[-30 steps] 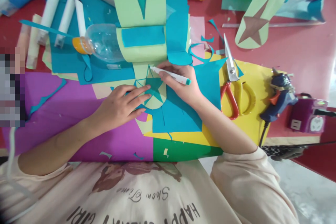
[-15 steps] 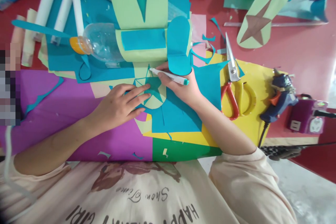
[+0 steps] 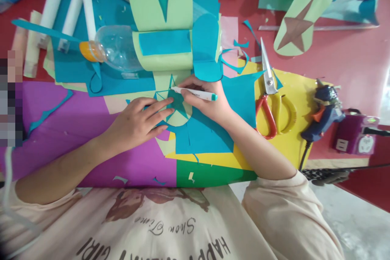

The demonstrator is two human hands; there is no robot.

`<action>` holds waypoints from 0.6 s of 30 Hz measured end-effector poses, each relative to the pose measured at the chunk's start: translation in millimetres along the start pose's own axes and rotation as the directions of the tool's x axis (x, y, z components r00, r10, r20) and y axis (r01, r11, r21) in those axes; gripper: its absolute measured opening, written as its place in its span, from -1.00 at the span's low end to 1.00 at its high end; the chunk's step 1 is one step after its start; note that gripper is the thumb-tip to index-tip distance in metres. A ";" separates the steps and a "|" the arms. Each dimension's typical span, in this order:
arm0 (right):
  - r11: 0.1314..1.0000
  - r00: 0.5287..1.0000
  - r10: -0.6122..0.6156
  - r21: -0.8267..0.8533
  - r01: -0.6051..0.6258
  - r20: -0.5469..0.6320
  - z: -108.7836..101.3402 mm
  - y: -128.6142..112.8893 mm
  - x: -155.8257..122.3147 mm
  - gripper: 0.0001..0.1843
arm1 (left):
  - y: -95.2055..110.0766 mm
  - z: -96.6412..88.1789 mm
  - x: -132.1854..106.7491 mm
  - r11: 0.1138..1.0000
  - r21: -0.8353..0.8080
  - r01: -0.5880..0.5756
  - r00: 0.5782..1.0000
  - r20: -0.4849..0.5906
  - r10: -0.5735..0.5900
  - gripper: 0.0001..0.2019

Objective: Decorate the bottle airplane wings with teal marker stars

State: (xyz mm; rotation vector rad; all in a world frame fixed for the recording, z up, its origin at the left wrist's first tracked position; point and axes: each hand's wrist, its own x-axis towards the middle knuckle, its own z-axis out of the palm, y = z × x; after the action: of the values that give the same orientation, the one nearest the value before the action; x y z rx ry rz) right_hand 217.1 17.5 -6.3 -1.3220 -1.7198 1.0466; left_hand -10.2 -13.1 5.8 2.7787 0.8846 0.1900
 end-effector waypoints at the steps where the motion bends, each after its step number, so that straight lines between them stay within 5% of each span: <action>1: 1.000 1.000 -0.001 -0.003 0.001 0.006 -0.6 -1.1 0.2 -0.74 | 0.1 0.0 -0.1 1.000 0.001 0.002 1.000 0.002 -0.002 -0.70; 5: 1.000 1.000 0.010 -0.008 -0.009 0.029 -2.1 -1.4 0.2 -0.79 | 0.4 0.3 -0.1 1.000 0.007 -0.005 1.000 -0.009 0.005 -0.70; 11: 0.997 0.994 0.012 0.078 -0.003 -0.111 0.0 7.2 0.9 -0.72 | -0.1 1.4 -0.6 1.000 0.022 -0.020 0.999 -0.048 0.021 -0.71; 18: 0.996 0.996 -0.001 0.084 0.009 -0.091 2.6 6.7 1.2 -0.82 | -0.2 0.7 -1.1 1.000 0.011 -0.011 1.000 -0.017 0.011 -0.70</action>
State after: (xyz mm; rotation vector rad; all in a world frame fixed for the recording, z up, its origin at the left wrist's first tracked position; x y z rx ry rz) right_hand 217.1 19.2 -13.3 -1.2917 -1.5943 1.0294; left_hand -11.1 -13.7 5.0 2.7969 0.8775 0.2114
